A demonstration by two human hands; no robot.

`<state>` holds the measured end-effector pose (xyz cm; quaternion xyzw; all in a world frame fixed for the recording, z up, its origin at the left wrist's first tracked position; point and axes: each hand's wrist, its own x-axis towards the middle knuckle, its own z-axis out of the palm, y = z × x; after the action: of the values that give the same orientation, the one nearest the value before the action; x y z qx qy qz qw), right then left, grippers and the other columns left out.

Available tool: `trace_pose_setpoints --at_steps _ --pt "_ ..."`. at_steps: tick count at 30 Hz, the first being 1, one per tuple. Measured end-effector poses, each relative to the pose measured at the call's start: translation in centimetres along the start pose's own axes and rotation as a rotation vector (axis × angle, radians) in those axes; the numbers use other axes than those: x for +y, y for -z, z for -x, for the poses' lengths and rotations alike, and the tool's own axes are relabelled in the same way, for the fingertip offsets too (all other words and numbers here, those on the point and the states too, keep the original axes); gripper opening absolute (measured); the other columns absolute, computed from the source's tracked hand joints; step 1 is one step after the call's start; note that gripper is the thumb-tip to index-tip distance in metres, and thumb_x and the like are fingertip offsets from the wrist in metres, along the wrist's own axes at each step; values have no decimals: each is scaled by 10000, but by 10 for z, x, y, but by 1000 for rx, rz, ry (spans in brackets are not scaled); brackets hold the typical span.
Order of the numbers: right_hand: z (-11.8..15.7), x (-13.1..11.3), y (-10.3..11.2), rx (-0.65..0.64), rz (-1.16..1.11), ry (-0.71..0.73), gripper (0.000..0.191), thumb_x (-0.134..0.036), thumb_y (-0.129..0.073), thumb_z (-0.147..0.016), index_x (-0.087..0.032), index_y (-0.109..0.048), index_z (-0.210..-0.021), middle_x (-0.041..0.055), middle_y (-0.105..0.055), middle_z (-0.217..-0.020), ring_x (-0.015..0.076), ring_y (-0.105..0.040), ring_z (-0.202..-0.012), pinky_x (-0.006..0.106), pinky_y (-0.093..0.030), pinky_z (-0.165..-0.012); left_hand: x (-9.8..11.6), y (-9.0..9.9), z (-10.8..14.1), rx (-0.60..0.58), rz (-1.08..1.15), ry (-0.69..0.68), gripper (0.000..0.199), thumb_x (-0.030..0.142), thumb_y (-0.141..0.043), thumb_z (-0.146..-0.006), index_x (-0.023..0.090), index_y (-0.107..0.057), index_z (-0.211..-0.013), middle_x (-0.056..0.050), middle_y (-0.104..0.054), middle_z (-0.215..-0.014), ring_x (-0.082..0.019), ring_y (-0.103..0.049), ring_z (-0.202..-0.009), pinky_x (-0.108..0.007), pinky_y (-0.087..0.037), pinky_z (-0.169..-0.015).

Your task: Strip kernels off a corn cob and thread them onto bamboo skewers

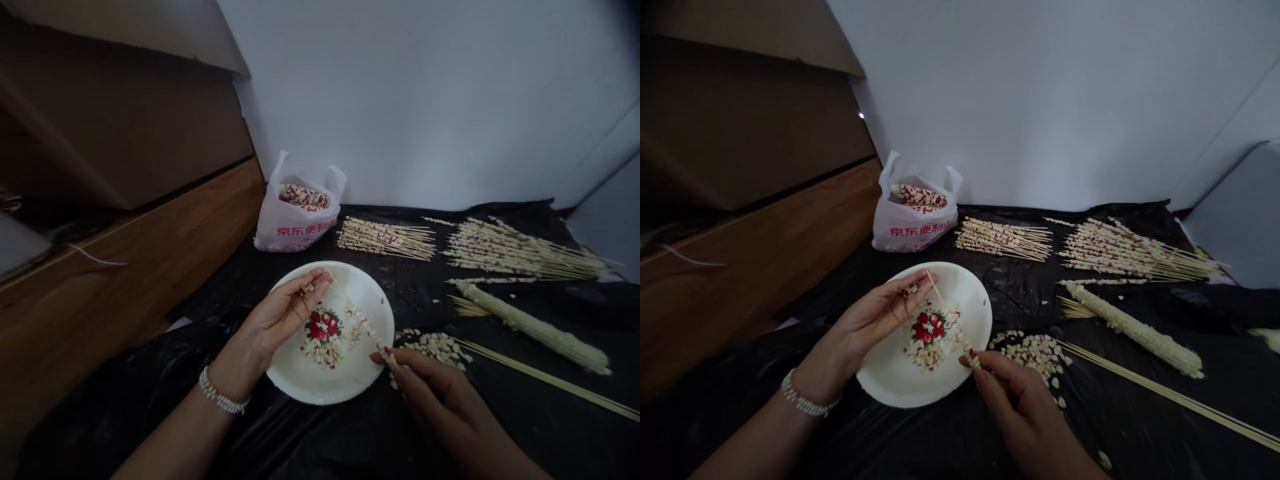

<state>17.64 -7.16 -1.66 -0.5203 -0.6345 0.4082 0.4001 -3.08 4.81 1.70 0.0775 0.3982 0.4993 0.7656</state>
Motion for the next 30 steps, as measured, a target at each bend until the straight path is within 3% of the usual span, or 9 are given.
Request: trace_pose_setpoints --at_steps 3,5,12,22,30 --pt "0 -1 0 -21 -7 -5 275 -364 -492 -925 -250 -742 -939 24 -747 -799 181 -683 -733 264 -541 -657 -1 -1 5 -35 -60 6 508 -167 -387 -770 81 -633 -1138 -157 -702 -1110 -214 -685 -1055 -271 -579 -886" --pt "0 -2 1 -27 -6 -6 279 -369 -490 -927 -255 -743 -962 21 -747 -806 183 -682 -741 262 -536 -654 -1 0 6 -45 -77 -14 500 -163 -396 -766 73 -630 -1139 -166 -694 -1129 -217 -680 -1068 -262 -579 -882" --pt "1 2 -1 -35 -30 3 282 -365 -493 -932 -274 -743 -1027 32 -761 -898 207 -697 -848 287 -549 -722 -2 2 2 -76 -142 -54 353 -118 -489 -796 58 -678 -1036 -153 -709 -1051 -179 -714 -936 -209 -592 -815" --pt "0 -4 -2 -22 -15 14 272 -363 -504 -916 -261 -756 -935 31 -740 -783 191 -684 -735 286 -548 -663 -2 8 -2 -163 -288 -119 337 -94 -510 -823 78 -709 -1033 -100 -707 -957 -90 -684 -755 -159 -573 -760" --pt "-1 -2 -2 -85 -16 -19 300 -387 -471 -930 -249 -736 -958 36 -730 -805 188 -668 -749 286 -530 -675 -1 3 1 -114 -272 -101 279 -49 -505 -865 51 -700 -1038 -114 -704 -959 -78 -673 -735 -152 -568 -749"
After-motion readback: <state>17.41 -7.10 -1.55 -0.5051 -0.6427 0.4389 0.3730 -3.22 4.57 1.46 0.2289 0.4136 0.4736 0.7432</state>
